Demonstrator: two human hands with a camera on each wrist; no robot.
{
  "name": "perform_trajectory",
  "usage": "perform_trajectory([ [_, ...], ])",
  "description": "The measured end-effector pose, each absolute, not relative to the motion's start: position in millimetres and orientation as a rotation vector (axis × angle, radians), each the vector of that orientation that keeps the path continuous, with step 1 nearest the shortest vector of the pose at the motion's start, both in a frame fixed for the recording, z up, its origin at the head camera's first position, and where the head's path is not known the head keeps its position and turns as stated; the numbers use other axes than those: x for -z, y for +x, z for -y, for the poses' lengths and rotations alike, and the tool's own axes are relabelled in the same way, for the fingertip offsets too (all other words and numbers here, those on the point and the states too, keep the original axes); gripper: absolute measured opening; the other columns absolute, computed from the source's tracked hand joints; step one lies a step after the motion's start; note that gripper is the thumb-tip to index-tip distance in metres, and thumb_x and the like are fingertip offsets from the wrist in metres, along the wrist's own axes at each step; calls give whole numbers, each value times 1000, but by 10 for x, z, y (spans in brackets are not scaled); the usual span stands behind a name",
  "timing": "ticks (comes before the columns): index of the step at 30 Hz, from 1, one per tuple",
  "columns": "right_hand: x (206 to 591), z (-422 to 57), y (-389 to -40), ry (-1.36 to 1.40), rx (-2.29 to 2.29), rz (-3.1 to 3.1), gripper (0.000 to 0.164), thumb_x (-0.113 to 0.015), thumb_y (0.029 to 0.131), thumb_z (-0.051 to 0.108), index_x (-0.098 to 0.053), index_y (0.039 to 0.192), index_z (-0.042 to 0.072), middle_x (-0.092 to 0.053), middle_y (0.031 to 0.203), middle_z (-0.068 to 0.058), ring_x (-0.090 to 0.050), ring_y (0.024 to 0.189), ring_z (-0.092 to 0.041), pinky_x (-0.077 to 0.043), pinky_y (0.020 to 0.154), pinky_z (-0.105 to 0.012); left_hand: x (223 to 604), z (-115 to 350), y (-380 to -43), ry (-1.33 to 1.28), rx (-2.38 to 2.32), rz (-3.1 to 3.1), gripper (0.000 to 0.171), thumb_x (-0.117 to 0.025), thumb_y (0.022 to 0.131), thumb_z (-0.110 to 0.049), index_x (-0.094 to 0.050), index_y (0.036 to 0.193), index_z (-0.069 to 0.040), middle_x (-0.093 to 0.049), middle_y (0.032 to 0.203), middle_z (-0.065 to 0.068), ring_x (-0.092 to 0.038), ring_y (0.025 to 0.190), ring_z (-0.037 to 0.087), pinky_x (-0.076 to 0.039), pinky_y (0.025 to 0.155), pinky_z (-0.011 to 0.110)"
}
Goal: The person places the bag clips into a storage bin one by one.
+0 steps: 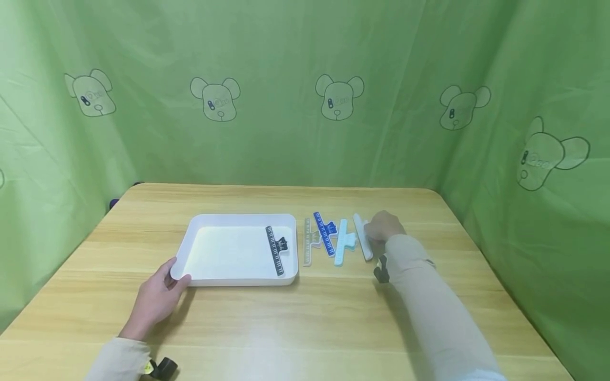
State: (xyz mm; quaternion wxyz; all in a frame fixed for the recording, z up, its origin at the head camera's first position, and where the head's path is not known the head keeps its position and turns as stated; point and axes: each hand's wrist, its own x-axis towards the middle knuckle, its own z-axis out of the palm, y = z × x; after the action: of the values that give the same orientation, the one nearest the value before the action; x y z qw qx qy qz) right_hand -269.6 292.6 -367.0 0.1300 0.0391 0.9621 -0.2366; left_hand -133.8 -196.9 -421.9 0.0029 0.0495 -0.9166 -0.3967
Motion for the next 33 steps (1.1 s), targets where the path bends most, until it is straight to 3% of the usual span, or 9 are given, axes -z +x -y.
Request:
perform_trajectory([
  [33,3666,-2945,-2702,119,704,-2859,43,-45,97,27,-50,57,12,-46,48,1,-42,47,-12,-35,46,-25,4215,1964,-1347,161,1248,2871,70,-55,97,-27,-24,149,8,-33,146,34,-34,133,49,-28,110,57],
])
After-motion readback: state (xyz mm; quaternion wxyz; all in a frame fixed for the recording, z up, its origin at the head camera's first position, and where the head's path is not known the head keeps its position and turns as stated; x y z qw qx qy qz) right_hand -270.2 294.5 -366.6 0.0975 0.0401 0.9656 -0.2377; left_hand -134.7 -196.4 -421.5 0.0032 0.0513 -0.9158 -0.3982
